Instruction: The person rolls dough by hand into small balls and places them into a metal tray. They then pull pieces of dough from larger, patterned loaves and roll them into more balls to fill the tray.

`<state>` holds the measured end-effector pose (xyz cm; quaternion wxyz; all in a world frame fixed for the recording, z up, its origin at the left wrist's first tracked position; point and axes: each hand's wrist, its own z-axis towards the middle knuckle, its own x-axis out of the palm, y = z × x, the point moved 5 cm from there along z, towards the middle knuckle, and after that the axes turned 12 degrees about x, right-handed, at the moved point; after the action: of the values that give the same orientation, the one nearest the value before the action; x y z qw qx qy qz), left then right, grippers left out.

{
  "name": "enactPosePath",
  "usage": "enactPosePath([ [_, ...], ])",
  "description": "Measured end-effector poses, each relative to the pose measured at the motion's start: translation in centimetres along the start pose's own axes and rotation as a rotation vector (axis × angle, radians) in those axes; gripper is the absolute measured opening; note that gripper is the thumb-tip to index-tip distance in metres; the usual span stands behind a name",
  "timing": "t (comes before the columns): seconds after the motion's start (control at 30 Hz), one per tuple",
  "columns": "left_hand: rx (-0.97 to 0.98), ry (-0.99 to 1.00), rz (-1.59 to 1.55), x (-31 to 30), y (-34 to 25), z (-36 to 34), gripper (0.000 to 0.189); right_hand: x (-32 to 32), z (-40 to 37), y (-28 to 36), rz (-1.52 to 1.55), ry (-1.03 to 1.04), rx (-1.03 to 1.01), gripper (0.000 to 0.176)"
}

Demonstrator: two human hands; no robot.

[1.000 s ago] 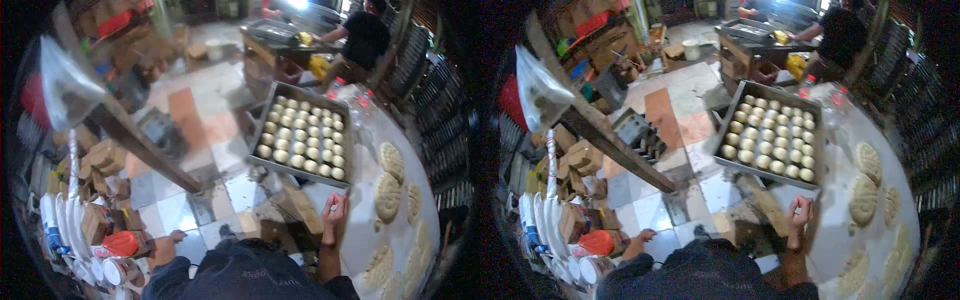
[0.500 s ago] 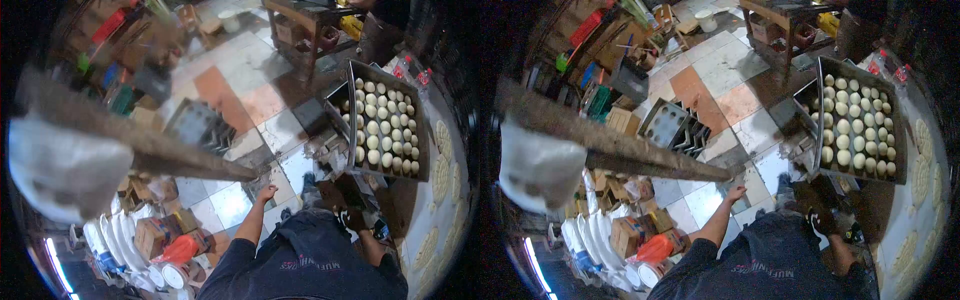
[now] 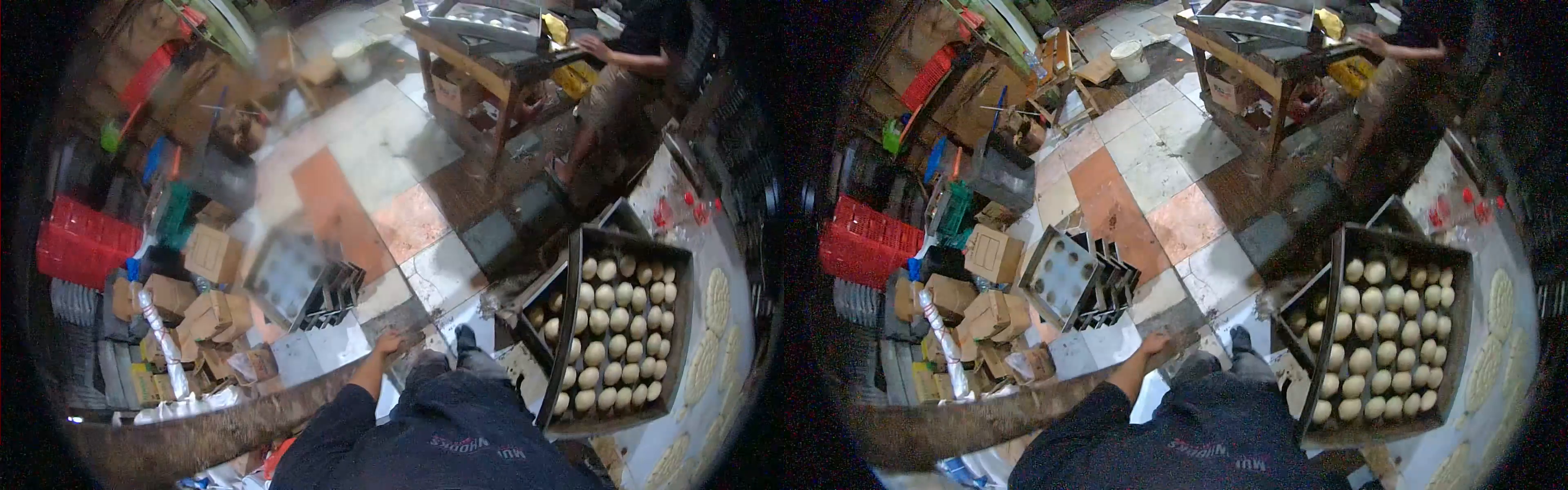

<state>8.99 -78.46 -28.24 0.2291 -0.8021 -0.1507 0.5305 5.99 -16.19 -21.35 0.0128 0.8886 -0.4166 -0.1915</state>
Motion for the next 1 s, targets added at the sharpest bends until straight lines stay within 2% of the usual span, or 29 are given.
enactPosePath([
  [0.07,-0.591,-0.046,-0.587,1.3,5.5,-2.5,0.041,1.2,-0.1,2.5,0.033,0.007,0.015,0.026],
  [0.13,-0.746,-0.076,-0.724,2.7,10.3,-4.4,0.035,2.2,-1.0,4.6,0.036,0.014,0.036,0.026],
  [0.2,-0.585,-0.224,-0.578,0.4,10.0,-6.7,0.043,2.5,-2.4,6.6,0.023,0.000,0.062,0.026],
  [0.23,-0.781,-0.334,-0.948,1.7,12.9,-7.5,0.056,2.9,-2.6,7.2,0.016,-0.006,0.086,0.026],
  [0.27,-0.998,-0.365,-0.995,-1.3,11.2,-8.4,0.063,3.1,-3.0,7.9,0.012,-0.012,0.109,0.026],
  [0.33,-1.078,-0.447,-1.078,-1.4,14.0,-8.7,0.076,2.4,-3.6,10.5,-0.033,-0.036,0.141,0.025],
  [0.4,-1.055,-0.565,-1.051,0.9,18.6,-8.7,0.086,1.6,-4.1,12.5,-0.089,-0.058,0.192,0.025],
  [0.43,-1.021,-0.551,-1.033,1.1,20.8,-8.4,0.090,1.1,-4.6,13.5,-0.115,-0.067,0.216,0.025],
  [0.47,-1.091,-0.638,-1.286,3.8,23.1,-8.4,0.087,0.6,-5.0,14.9,-0.149,-0.079,0.235,0.025],
  [0.5,-1.138,-0.837,-1.316,5.1,26.7,-8.8,0.082,0.3,-5.6,15.8,-0.171,-0.087,0.258,0.025],
  [0.53,-1.140,-0.899,-1.564,4.9,27.8,-8.5,0.078,-0.1,-6.0,16.7,-0.201,-0.102,0.274,0.025],
  [0.6,-1.268,-1.348,-1.593,0.2,29.0,-8.7,0.075,-1.1,-6.2,18.2,-0.231,-0.114,0.298,0.025],
  [0.67,-1.101,-1.498,-1.690,-0.6,32.3,-9.2,0.076,-1.7,-7.2,19.5,-0.252,-0.133,0.310,0.025],
  [0.73,-1.273,-1.605,-1.879,-2.0,34.1,-8.6,0.069,-1.6,-8.1,20.7,-0.249,-0.144,0.316,0.024],
  [0.8,-1.419,-1.561,-1.909,-1.0,36.5,-8.4,0.055,-1.9,-8.9,20.8,-0.236,-0.153,0.313,0.024],
  [0.93,-1.306,-1.509,-1.981,0.7,38.7,-9.7,0.037,-2.0,-10.2,19.0,-0.174,-0.160,0.305,0.024],
  [1.0,-0.848,-1.782,-1.534,-1.0,39.4,-10.3,0.039,-1.4,-11.5,16.3,-0.112,-0.158,0.312,0.024],
])
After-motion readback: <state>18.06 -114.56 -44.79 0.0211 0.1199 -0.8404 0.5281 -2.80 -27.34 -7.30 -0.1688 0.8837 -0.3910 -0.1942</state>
